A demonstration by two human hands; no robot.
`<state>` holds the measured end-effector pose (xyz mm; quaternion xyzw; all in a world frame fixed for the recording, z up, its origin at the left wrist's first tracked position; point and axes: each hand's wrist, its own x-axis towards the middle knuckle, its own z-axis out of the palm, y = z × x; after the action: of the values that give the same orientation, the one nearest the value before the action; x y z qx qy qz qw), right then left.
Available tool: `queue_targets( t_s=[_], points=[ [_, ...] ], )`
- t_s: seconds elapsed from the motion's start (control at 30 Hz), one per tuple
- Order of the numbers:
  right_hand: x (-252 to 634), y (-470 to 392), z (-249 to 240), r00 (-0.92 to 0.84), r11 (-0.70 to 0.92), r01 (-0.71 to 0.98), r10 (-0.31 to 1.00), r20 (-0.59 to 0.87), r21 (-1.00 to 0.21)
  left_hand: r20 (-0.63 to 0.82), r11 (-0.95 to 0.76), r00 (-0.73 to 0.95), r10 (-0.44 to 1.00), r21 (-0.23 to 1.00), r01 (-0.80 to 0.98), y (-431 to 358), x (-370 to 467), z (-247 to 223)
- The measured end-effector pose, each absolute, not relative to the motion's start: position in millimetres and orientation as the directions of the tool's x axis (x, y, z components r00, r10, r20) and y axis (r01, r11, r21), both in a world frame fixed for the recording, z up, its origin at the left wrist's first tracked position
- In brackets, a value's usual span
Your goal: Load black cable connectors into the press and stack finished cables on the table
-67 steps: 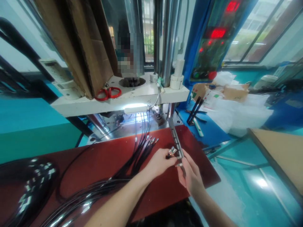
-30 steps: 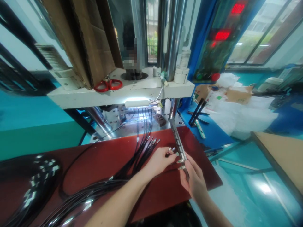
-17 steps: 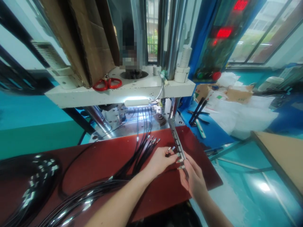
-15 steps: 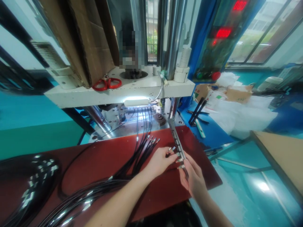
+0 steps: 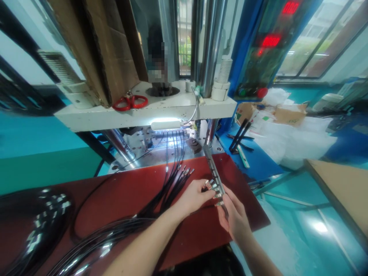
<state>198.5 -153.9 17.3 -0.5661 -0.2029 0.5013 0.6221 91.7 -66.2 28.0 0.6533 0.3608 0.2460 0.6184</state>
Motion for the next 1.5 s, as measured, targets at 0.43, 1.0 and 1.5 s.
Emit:
queue_targets(
  t_s=[0.43, 1.0, 1.5],
  points=[
    [201, -151, 18, 0.367, -0.201, -0.426, 0.853, -0.372, -0.882, -0.014, -0.097, 0.515, 0.857, 0.978, 0.187, -68, 91, 28],
    [202, -157, 18, 0.371, -0.216, -0.389, 0.853, -0.367, -0.896, -0.280, 0.268, 0.525, 0.804, 0.958, 0.100, -62, 91, 37],
    [206, -157, 12, 0.367, -0.197, -0.448, 0.849, -0.381, -0.872, 0.070, -0.118, 0.294, 0.953, 0.981, 0.151, -56, 86, 26]
  ],
)
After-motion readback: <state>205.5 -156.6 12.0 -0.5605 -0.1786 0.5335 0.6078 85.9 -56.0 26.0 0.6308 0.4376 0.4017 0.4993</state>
